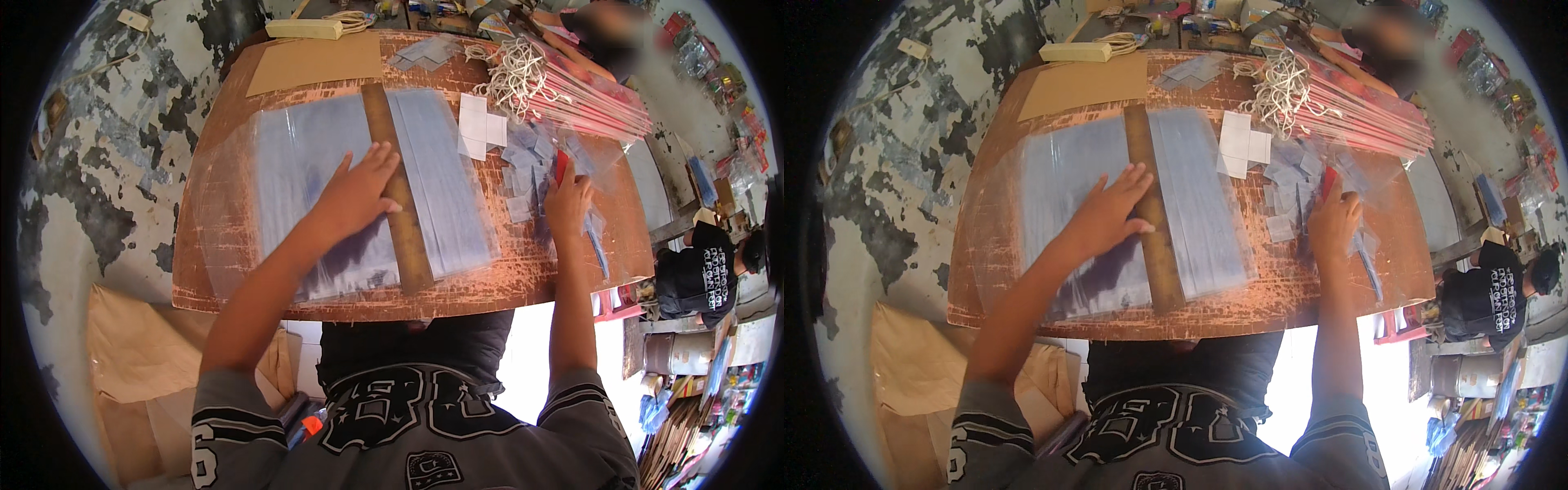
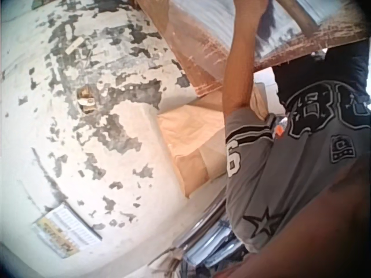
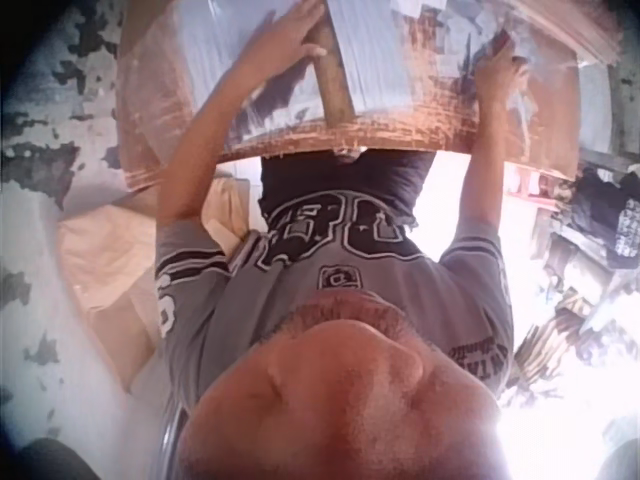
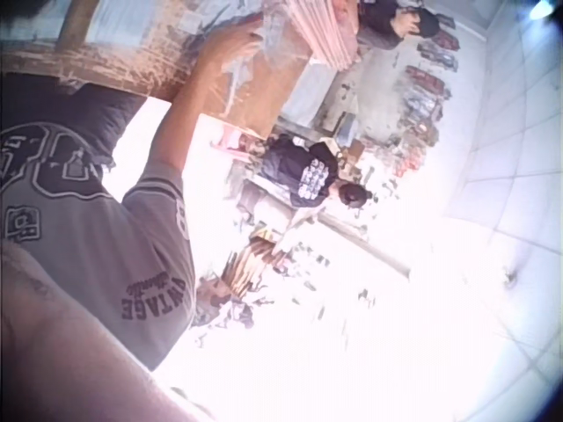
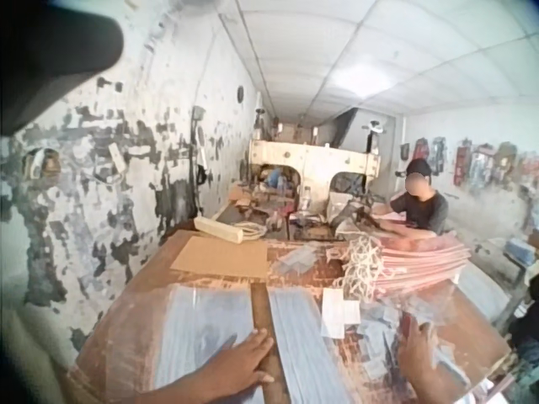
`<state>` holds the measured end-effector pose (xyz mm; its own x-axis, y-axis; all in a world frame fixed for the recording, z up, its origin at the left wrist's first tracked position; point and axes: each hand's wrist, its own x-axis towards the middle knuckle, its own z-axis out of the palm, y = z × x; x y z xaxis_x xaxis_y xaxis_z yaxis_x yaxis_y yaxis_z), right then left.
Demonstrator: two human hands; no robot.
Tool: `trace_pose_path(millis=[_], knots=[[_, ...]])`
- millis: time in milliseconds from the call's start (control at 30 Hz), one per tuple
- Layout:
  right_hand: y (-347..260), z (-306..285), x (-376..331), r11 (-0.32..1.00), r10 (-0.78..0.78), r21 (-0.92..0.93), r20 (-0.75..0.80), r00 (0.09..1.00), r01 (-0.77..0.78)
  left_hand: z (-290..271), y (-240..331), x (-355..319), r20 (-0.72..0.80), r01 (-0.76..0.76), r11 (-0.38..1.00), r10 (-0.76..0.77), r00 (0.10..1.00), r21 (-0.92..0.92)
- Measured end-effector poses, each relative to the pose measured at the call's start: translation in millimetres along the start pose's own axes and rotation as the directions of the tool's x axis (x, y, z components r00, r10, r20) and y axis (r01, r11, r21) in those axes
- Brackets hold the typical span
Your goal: The person uses a utility knife and a wooden ruler to cut a large translucent plastic sheet into smaller rectangular pieces on a wooden table. They repeatedly align the ruler, score the plastic, and separate the cut sections, stacking the finished pieces on the table.
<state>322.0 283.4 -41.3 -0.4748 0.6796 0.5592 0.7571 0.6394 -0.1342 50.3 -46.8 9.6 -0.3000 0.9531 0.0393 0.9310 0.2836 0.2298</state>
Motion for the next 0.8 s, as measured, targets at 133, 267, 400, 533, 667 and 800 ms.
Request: trace_pose_path(millis=[133,267,400,533,667,800], knots=[[-50.4,-31.2,-3.7,0.965,-0.158,0.207,-0.033,0.987,0.161,12.3,31.4,-24.4,-0.054,-0.034,0.986,0.025,0.998,-0.165],[-108.3,-33.6,-8.3,0.862,-0.268,0.493,0.237,0.934,0.122,26.0,43.0,-25.0,-0.103,-0.016,0.977,-0.006,0.995,-0.210],[-139.3,-30.9,-10.1,0.909,-0.289,0.378,0.270,0.919,0.175,38.4,48.9,-22.1,-0.157,-0.047,0.980,0.016,0.987,-0.196],[-156.3,-33.2,-15.6,0.923,-0.258,0.358,0.303,0.918,0.141,44.4,48.4,-24.7,-0.182,-0.068,0.979,0.032,0.983,-0.194],[-165.8,-35.6,-16.9,0.932,-0.230,0.347,0.354,0.907,0.101,49.6,45.3,-27.6,-0.196,-0.096,0.979,0.060,0.979,-0.180],[-161.9,-32.0,-9.2,0.905,-0.181,0.424,0.430,0.884,-0.021,53.3,45.1,-27.4,-0.225,-0.112,0.978,0.071,0.972,-0.177]])
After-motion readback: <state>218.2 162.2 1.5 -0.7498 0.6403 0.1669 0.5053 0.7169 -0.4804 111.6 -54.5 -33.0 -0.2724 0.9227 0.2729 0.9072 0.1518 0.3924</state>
